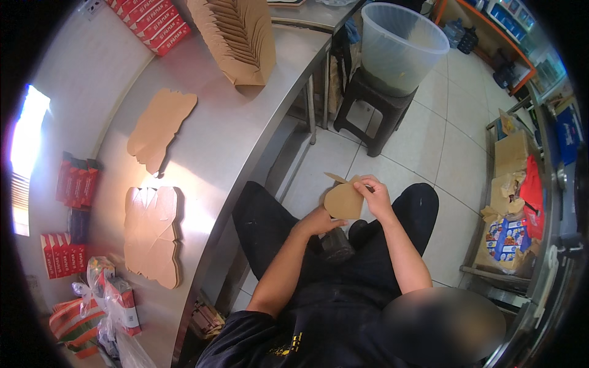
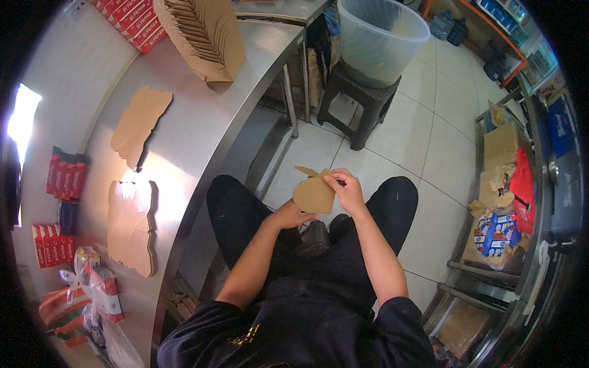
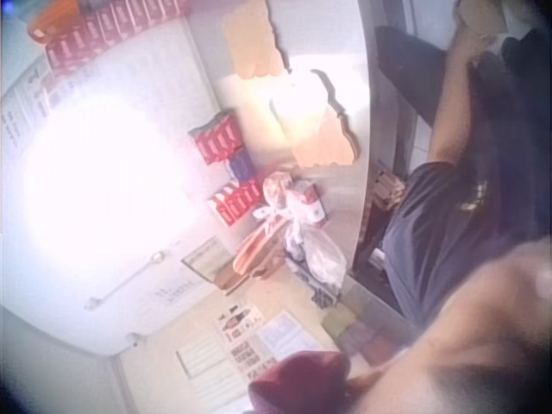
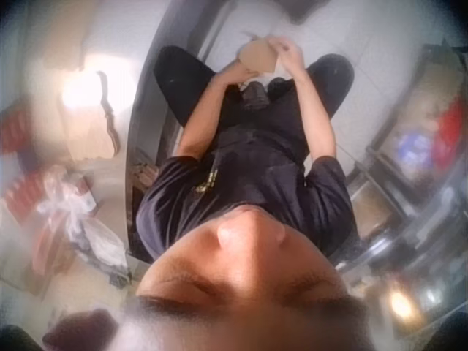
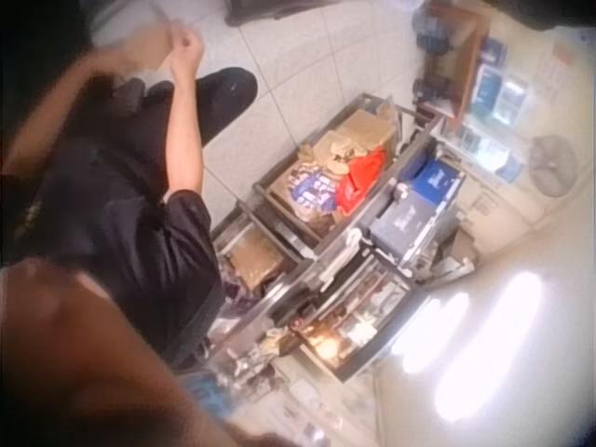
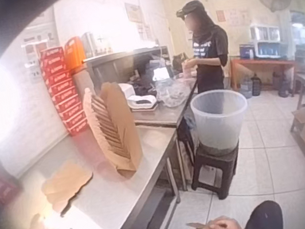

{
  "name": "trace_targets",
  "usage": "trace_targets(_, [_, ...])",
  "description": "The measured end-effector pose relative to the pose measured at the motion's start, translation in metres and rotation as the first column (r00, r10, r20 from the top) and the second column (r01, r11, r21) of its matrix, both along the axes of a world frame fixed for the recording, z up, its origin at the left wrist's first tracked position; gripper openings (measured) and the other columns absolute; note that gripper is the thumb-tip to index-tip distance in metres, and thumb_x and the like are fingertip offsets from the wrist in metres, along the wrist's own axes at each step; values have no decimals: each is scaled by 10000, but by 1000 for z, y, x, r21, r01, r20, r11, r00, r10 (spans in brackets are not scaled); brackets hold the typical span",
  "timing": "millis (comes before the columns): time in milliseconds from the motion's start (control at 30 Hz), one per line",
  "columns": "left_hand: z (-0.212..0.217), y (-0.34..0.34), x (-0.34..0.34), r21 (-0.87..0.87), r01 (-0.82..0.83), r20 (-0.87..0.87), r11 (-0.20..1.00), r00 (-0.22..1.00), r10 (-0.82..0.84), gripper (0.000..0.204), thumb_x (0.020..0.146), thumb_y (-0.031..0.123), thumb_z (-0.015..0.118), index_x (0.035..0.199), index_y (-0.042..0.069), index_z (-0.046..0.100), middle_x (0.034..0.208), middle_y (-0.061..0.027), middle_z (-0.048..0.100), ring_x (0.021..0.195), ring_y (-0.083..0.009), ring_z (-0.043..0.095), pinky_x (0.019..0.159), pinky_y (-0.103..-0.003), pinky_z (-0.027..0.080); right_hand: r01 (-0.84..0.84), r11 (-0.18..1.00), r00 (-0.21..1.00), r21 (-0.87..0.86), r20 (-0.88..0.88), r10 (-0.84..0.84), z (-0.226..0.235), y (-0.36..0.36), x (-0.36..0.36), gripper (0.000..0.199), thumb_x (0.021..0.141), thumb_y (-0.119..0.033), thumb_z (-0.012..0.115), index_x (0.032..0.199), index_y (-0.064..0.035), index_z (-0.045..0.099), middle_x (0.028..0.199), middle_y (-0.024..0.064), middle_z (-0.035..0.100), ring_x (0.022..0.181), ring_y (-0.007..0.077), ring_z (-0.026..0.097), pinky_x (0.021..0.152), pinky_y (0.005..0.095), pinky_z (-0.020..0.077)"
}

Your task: The person sits on the floor and repeatedly folds flat cardboard pieces into tray shapes by hand. They stack the finished trays on their lap and periodically place the stack onto a nearby metal table.

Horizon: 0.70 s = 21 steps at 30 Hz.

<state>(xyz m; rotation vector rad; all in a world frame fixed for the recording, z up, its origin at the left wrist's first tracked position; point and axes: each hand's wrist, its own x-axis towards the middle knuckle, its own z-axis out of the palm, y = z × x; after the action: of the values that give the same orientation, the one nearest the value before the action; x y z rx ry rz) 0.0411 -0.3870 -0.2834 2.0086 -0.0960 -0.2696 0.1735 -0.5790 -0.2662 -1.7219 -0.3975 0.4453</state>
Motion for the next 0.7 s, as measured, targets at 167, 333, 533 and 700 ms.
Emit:
trace_targets(167, [-5, 38, 6, -835, -398, -462, 381, 882, -91, 678, 996, 382, 726, 1526, 52, 463, 1497, -123, 570, 1347, -295, 571, 1121, -446, 454, -180, 983, 949, 32, 270, 165, 22, 2, -12, 166, 906, -196, 800, 968, -43, 805, 1356, 115, 622, 1236, 256, 583, 1016, 375, 471])
trace_targets(333, [4, 25, 13, -647, -650, -633, 398, 749, 194, 549, 1096, 366, 575, 1514, 32, 451, 1448, -163, 578, 1348, -279, 573, 1095, -438, 487, -280, 958, 901, -69, 325, 287, 19, 9, -27, 131, 870, -184, 828, 957, -87, 821, 1480, 104, 558, 1357, 285, 515, 1071, 419, 455])
trace_targets(533, [-1, 6, 11, -654, -683, -554, 324, 725, 410, 499, 1084, 288, 602, 1476, 4, 481, 1409, -138, 604, 1285, -269, 616, 1082, -451, 507, -16, 996, 1000, -93, -8, 16, 5, 24, -34, 209, 854, -265, 864, 903, -71, 802, 1401, 168, 600, 1243, 336, 614, 1055, 447, 475])
trace_targets(700, [-6, -8, 12, -605, -649, -488, 461, 760, 430, 469, 1090, 278, 589, 1448, -13, 505, 1386, -144, 617, 1281, -265, 619, 1077, -460, 509, 73, 986, 975, -148, 220, -39, -23, 16, -27, 241, 842, -219, 874, 844, -17, 743, 1325, 200, 631, 1163, 307, 664, 932, 428, 570])
